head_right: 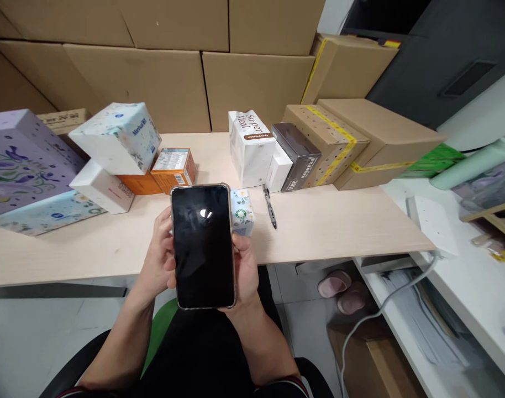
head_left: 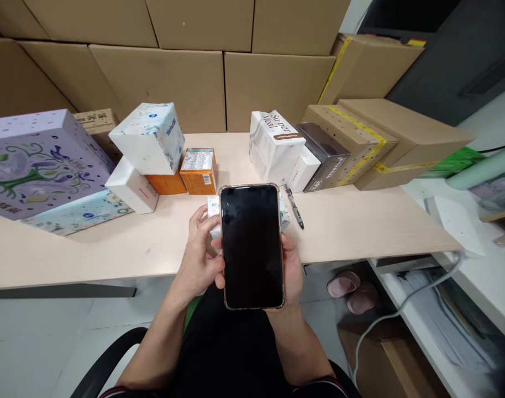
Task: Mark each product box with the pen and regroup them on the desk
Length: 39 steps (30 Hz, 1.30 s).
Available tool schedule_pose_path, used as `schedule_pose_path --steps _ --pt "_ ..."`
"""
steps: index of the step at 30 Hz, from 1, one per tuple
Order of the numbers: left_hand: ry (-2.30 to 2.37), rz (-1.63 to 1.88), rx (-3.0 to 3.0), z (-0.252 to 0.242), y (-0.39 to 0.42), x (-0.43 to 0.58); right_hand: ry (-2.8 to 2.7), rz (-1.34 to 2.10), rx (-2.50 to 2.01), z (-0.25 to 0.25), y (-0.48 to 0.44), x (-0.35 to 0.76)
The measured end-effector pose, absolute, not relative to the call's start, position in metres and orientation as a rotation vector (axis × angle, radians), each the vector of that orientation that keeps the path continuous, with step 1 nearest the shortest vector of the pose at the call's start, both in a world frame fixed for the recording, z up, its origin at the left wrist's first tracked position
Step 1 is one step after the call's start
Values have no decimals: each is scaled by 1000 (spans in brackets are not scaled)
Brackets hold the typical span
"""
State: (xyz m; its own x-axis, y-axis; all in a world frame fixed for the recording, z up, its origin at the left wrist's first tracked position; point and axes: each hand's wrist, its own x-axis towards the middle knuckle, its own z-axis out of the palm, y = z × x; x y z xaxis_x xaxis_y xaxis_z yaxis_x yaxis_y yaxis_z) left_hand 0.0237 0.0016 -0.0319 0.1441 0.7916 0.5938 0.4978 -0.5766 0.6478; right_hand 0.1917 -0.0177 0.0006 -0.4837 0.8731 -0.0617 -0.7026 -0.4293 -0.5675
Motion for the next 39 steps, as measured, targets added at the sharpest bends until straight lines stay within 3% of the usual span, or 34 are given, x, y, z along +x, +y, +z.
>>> schedule_pose_path --steps 8,18,27,34,39 --pt "1264 1378 2136 -32 1 24 -409 2164 -273 7 -14 190" --pt "1294 1388 2103 -35 1 24 -589 1983 -462 11 -17 213" --pt "1345 1379 2077 -36 1 25 -906 1124 -1251 7 -35 324" --pt "1342 1392 2085 -38 2 26 -1684 112 -1980 -9 -10 386" --pt "1333 1401 2073 -38 2 26 -1842 -108 -2327 -11 12 391"
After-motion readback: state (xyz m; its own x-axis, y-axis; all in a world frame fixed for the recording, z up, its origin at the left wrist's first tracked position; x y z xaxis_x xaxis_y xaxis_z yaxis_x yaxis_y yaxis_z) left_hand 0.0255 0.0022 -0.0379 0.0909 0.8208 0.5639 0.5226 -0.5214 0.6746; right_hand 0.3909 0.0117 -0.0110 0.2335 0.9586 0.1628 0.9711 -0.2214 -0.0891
